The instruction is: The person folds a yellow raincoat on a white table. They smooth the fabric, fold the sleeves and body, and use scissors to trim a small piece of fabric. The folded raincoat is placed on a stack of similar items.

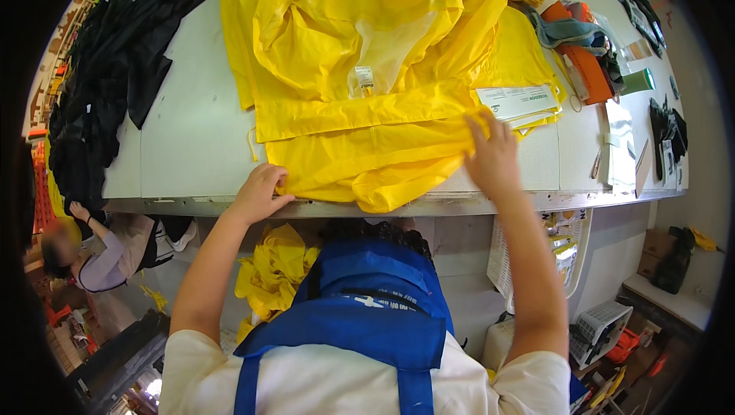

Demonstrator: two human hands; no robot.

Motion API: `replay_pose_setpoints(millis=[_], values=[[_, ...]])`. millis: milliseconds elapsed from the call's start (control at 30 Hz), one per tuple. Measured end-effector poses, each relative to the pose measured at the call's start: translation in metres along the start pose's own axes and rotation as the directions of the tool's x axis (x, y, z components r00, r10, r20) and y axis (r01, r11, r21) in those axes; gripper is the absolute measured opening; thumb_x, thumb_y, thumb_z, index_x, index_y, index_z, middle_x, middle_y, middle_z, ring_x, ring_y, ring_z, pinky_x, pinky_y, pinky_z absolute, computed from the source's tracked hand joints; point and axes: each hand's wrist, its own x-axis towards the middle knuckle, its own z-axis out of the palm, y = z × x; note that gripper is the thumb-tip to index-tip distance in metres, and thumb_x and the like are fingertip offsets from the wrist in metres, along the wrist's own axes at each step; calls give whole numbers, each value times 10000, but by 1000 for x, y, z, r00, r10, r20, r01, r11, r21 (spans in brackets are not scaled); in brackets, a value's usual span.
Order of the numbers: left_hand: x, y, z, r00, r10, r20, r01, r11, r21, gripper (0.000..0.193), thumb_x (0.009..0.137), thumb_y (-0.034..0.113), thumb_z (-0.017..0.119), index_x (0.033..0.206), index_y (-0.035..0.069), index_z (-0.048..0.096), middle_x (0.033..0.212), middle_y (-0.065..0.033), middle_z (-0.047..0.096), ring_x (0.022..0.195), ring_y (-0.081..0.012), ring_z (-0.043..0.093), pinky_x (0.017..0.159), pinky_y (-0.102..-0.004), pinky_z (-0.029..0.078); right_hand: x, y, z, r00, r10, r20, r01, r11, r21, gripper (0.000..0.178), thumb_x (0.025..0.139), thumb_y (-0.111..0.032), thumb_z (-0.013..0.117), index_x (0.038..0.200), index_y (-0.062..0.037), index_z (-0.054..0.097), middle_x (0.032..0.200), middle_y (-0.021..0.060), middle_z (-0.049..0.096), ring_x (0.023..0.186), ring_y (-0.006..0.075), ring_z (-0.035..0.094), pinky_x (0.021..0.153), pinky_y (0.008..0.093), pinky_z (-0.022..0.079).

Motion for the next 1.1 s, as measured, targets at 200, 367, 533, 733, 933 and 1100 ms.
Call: replay_pose_setpoints(millis=[200,367,533,733,933,1100], values=[[0,-20,9,983,171,-61,-161,977,137,139,809,69,618,933,24,575,874,-141,600,920,-334,547,822,-392,451,-51,-127,16,970,-148,191,31,860,509,484,685,-131,703,1151,-125,573,1065,88,579,1050,277,516,997,449,343],[5,-26,-12,998,-40,-41,39,999,-30,109,827,136,605,865,34,609,830,-128,627,870,-312,556,819,-418,428,-58,-105,-7,792,-557,249,333,737,589,283,636,-74,690,906,-144,638,943,67,593,966,283,535,1007,437,330],[3,-16,-11,996,-43,74,23,968,248,159,812,208,647,816,49,637,865,-94,617,874,-297,548,823,-434,404,-75,-102,14,789,-369,491,104,868,485,283,718,-130,686,999,-132,651,1026,52,599,1069,272,510,998,449,347],[-2,20,7,954,0,-301,157,853,498,157,784,211,684,872,82,667,888,-78,594,938,-280,547,838,-413,431,-73,-72,26,990,-40,135,-5,950,313,382,743,-84,637,1124,-94,601,1153,104,559,1102,305,498,976,430,362],[22,72,94,936,336,-101,-327,940,98,347,778,239,690,1094,108,628,1202,-132,525,1106,-321,505,948,-435,416,-21,21,39,723,675,149,-615,530,584,457,818,-79,605,1258,-34,486,955,118,609,910,245,579,792,335,458],[43,97,74,983,7,184,-40,984,172,645,672,439,756,1268,285,565,1496,-104,264,1394,-332,179,1106,-583,75,23,36,25,770,525,363,-630,535,563,351,855,-97,607,1202,-93,550,816,92,632,705,171,583,644,292,472]])
